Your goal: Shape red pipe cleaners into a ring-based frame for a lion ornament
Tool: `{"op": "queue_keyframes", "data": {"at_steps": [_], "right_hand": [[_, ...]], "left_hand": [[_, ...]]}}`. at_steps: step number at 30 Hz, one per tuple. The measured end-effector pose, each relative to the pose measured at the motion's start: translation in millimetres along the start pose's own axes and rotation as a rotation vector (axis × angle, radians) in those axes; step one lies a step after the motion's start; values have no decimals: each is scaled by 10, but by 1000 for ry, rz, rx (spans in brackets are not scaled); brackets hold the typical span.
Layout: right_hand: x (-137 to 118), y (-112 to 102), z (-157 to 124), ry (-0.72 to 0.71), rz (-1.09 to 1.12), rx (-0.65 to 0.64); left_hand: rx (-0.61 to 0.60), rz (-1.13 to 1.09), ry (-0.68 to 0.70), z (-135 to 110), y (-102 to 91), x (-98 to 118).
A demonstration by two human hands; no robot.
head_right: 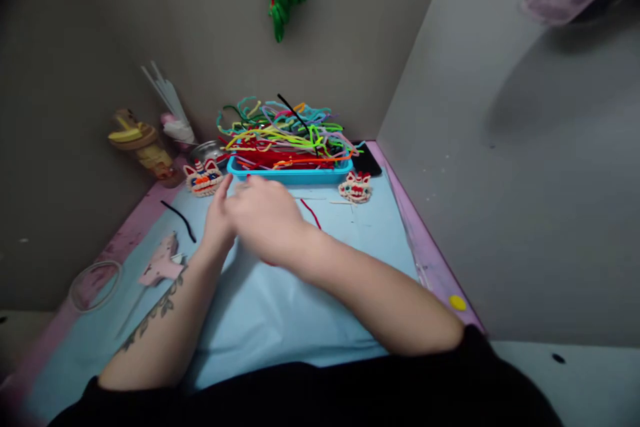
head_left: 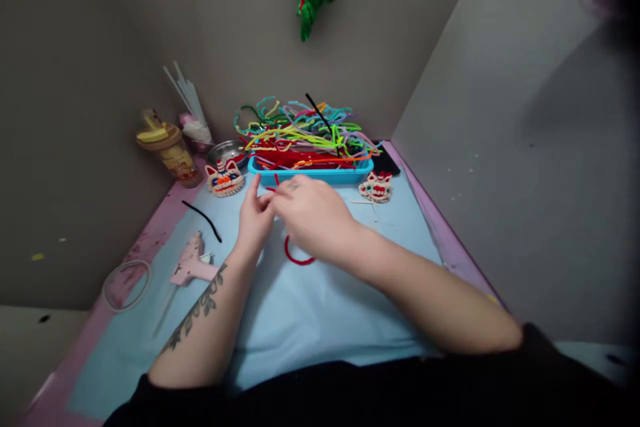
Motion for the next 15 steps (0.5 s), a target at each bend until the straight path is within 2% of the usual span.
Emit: {"op": "queue_keyframes", "data": {"at_steps": [1, 4, 6, 9, 13, 14, 15], "right_hand": [[106, -75, -19, -27, -102, -20], [491, -233, -92, 37, -270, 87], [686, -169, -152, 61, -289, 103], [879, 2, -243, 90, -238, 93], [1051, 59, -331, 131, -162, 126], [1090, 39, -346, 144, -154, 148], [1125, 14, -358, 157, -149, 172]], "left_hand": [[-9, 37, 36, -29, 35, 17], [-60, 350, 182, -140, 175, 53], [-102, 482, 215, -189, 236, 24], [-168, 555, 231, -191, 273, 14], [-104, 677, 388, -244, 375, 286], [-133, 686, 375, -303, 440, 333], [-228, 653, 314, -386, 525, 336]]}}
Point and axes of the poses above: each hand's wrist, its own z-axis towards the middle knuckle, its own y-axis out of the palm, x = y × z, the point moved 6 cm from there along z, towards the middle knuckle, and after that the axes turned 13 degrees about -z, right-handed, at the moved point
